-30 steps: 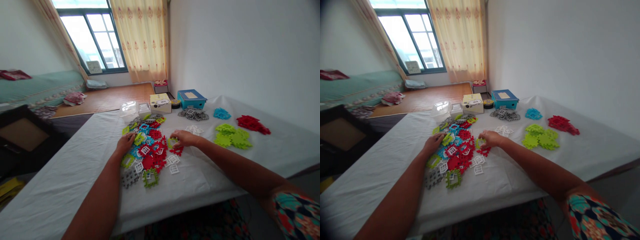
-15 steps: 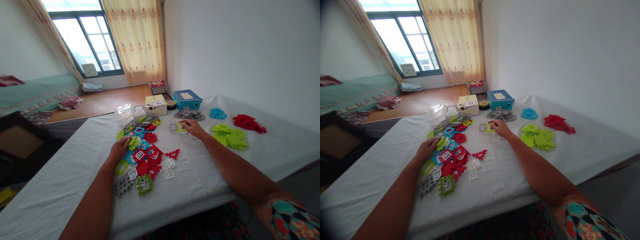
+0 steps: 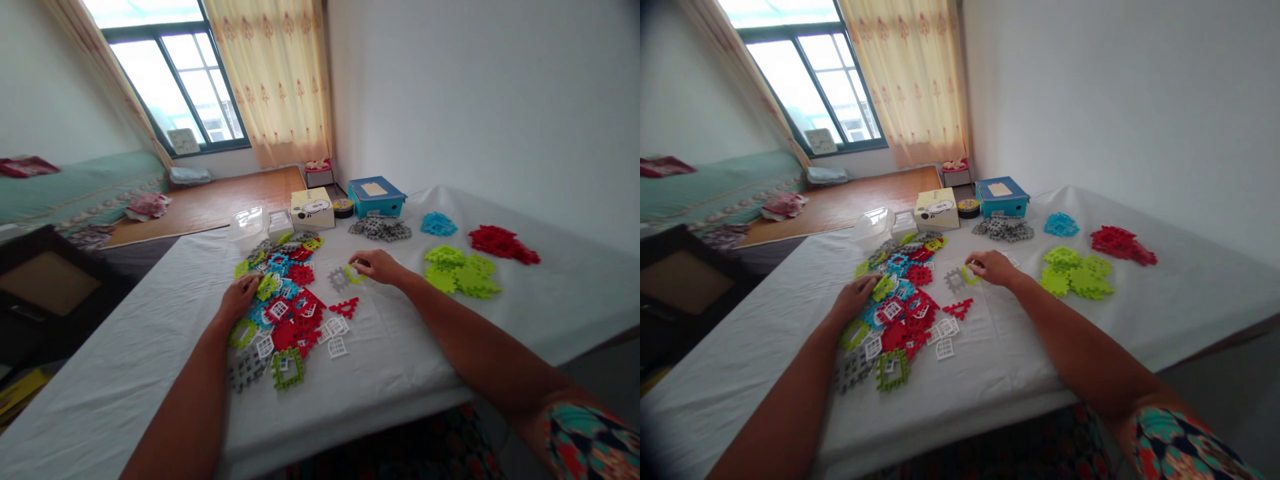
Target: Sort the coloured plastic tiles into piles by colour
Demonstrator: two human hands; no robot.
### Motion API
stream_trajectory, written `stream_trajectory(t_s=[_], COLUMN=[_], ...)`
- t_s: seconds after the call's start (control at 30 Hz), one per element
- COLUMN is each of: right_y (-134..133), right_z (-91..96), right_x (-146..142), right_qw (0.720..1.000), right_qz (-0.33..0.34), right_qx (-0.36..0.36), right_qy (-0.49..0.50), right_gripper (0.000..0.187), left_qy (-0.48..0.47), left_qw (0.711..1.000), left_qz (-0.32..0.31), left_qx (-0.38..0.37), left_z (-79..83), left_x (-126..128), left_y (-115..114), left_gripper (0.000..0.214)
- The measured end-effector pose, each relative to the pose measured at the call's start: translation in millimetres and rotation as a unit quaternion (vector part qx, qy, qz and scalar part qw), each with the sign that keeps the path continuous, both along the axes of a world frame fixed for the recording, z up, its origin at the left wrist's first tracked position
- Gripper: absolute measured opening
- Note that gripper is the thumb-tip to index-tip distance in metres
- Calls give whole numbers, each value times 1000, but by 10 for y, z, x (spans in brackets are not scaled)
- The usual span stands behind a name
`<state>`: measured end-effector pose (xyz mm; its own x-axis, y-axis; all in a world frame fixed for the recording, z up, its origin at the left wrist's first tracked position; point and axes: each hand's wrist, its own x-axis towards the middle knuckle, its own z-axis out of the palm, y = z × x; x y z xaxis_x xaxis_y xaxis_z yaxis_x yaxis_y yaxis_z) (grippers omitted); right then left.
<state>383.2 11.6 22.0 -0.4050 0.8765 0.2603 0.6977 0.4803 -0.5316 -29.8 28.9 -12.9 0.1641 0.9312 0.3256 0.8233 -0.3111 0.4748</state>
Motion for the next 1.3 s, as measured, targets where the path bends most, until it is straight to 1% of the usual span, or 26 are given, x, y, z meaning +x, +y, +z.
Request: stream_trajectory(t_s=[0.07,0.17,0.23,0.3,0.4,0.5,0.53,0.6,0.63,0.7,0.8,0.87,0.9,0.93,1.0,1.03,1.07,1.1,1.17,1.2,1.23,1.27,1.3], right_y=[-54,-145,-202,-236,-203,-71,-21,52,66,36,-116,-225,-264,-287,-277,-247,-205,-158,-72,-42,-23,-15,-14], right_z=[16,35,36,30,27,67,94,168,211,296,396,440,456,469,480,476,460,431,329,258,177,92,7], right_x=[-73,-186,-262,-326,-328,-112,15,331,501,825,1170,1287,1314,1321,1263,1193,1093,963,633,451,271,104,-41], right_qw=[997,986,980,982,992,995,994,988,981,957,915,893,884,877,870,875,891,917,974,989,996,996,993], right_qz=[-16,10,15,6,-10,-31,-49,-115,-158,-241,-329,-367,-385,-403,-435,-434,-409,-358,-195,-108,-35,19,53], right_qx=[56,108,132,138,110,92,91,84,75,51,-11,-54,-62,-54,6,45,78,96,85,72,63,61,64], right_qy=[-51,-125,-150,-129,-53,-22,-27,-57,-84,-150,-231,-255,-257,-255,-232,-210,-181,-147,-83,-65,-59,-65,-79], right_gripper=[23,25,28,31,30,27,26,26,27,28,28,25,22,21,24,27,28,27,26,25,26,28,31], left_qy=[1,4,6,6,6,4,4,3,3,4,8,9,9,8,5,4,4,3,4,6,7,8,8], left_qw=[1000,1000,1000,1000,1000,1000,1000,1000,1000,1000,1000,1000,1000,1000,1000,1000,1000,1000,1000,1000,1000,1000,1000], left_qz=[1,4,5,6,4,3,4,4,5,7,5,2,1,2,4,5,7,7,8,8,8,8,8], left_qx=[0,-1,-5,-9,-12,-11,-11,-7,-6,-6,-9,-9,-9,-9,-9,-8,-7,-6,-9,-11,-12,-12,-12], left_z=[-1,-1,3,12,25,25,22,14,11,10,16,17,15,11,0,-5,-10,-14,-15,-12,-9,-5,0], left_x=[-2,0,3,6,7,1,-1,-5,-5,-3,-2,-5,-8,-10,-15,-17,-18,-18,-16,-14,-11,-7,-3], left_y=[5,13,15,12,1,-1,2,9,13,16,12,11,12,15,24,30,35,40,44,43,40,36,32], left_gripper=[48,48,48,48,48,48,48,48,48,48,49,50,50,50,49,49,49,49,49,49,49,49,49])
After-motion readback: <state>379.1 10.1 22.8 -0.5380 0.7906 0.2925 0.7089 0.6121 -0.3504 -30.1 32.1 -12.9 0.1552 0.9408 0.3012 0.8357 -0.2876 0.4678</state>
